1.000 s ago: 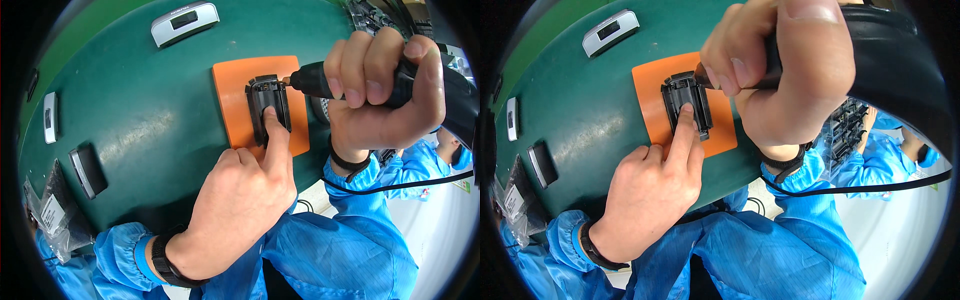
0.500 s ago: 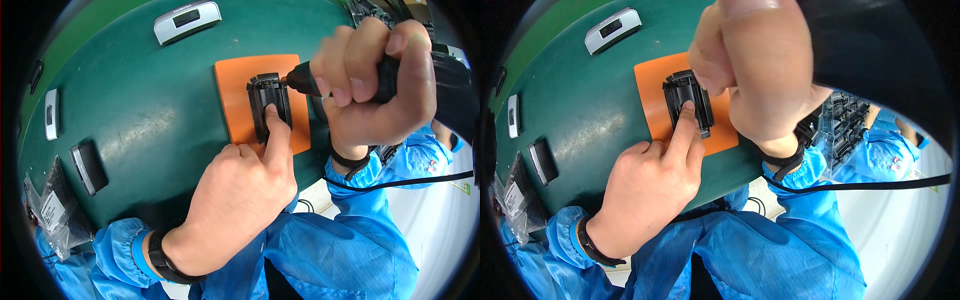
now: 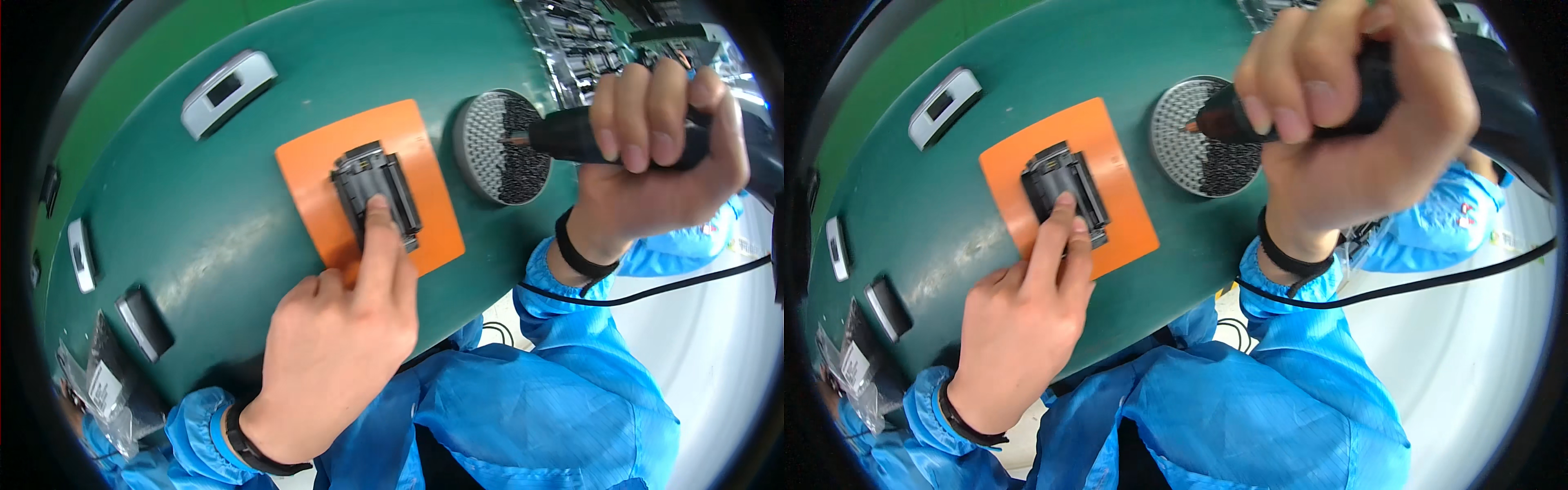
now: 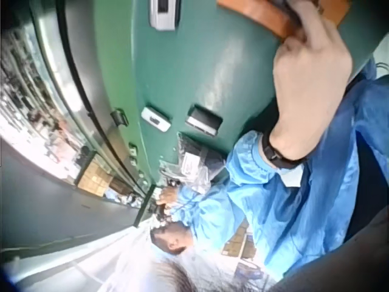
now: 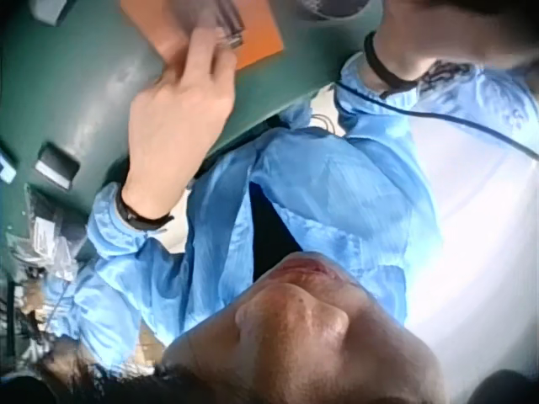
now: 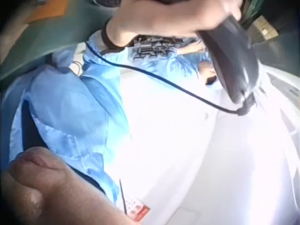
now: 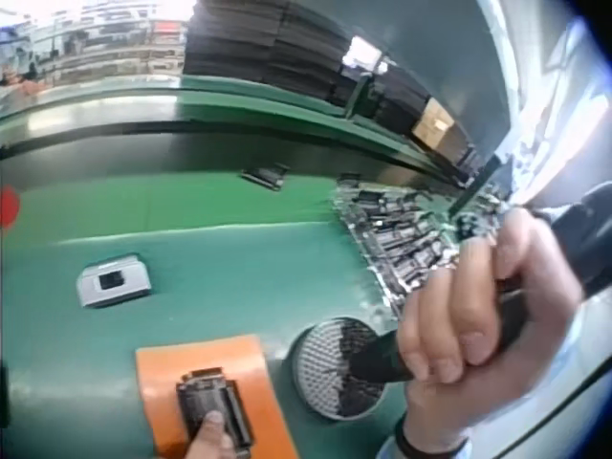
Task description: Using an electric screwdriver to secure components into a plastic housing on an assembly line.
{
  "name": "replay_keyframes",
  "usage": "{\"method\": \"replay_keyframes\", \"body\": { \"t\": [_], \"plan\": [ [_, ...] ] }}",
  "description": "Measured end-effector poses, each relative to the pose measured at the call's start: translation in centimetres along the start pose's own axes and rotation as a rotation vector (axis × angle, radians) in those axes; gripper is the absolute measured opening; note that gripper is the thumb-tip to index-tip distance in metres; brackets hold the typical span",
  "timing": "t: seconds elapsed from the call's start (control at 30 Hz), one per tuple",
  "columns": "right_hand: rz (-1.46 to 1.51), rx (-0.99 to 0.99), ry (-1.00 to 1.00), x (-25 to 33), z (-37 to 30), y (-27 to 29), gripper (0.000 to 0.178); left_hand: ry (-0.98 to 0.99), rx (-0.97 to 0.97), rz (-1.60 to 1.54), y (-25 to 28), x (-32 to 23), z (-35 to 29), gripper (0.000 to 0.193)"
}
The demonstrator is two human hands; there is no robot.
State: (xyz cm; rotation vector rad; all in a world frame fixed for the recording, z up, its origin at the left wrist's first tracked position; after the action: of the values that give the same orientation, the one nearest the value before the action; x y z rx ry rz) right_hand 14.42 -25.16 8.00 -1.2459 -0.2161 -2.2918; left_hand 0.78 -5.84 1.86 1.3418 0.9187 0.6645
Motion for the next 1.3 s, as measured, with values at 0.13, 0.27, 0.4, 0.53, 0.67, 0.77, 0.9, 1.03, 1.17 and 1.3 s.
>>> {"method": "replay_keyframes", "body": {
  "t": [0.13,0.27,0.4,0.53,0.67,0.77,0.9,1.03,1.17,1.3],
  "plan": [
    [-0.123,-0.137,0.001,-1.1,-1.8,0.6,0.028,-0.010,-0.069,-0.023,-0.3,0.0,0.0,0.030],
    [-0.150,-0.146,-0.004,-1.4,-2.4,0.9,0.028,-0.040,-0.062,-0.027,0.1,-0.1,0.1,0.030],
    [-0.117,-0.124,-0.032,-1.7,-2.7,1.2,0.028,0.024,0.086,-0.088,0.2,-0.2,0.3,0.060],
    [-0.099,-0.122,-0.052,-2.0,-3.0,1.1,0.027,0.033,0.109,-0.083,0.3,-0.2,0.4,0.061],
    [-0.086,-0.124,-0.058,-2.5,-3.0,1.0,0.026,0.043,0.111,-0.083,0.4,0.0,0.3,0.061],
    [-0.097,-0.148,-0.059,-2.5,-3.1,1.2,0.026,0.033,0.095,-0.100,0.2,0.0,0.4,0.061],
    [-0.098,-0.136,-0.051,-2.5,-3.1,1.1,0.026,0.029,0.082,-0.128,0.3,0.0,0.3,0.060],
    [-0.125,-0.150,-0.042,-2.5,-3.0,1.1,0.026,0.031,0.087,-0.129,0.4,0.0,0.4,0.060],
    [-0.111,-0.118,-0.032,-2.5,-3.2,1.1,0.025,0.027,0.071,-0.116,0.3,-0.1,0.3,0.059],
    [-0.113,-0.202,-0.021,-3.0,-3.3,0.4,0.026,0.039,0.081,-0.103,0.3,0.0,0.1,0.057]
  ]
}}
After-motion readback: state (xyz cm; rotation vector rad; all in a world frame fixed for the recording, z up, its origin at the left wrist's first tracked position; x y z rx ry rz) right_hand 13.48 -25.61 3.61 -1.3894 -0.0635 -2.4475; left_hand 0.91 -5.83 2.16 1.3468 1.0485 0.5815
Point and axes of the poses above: each hand's wrist, its own z-axis towards the middle knuckle, its own y-axis out of the back of the hand, x = y × z, the point moved 3 cm from there along z, towards the middle knuckle, and after that the axes turned 2 degrees about -z, right-handed, at the moved point
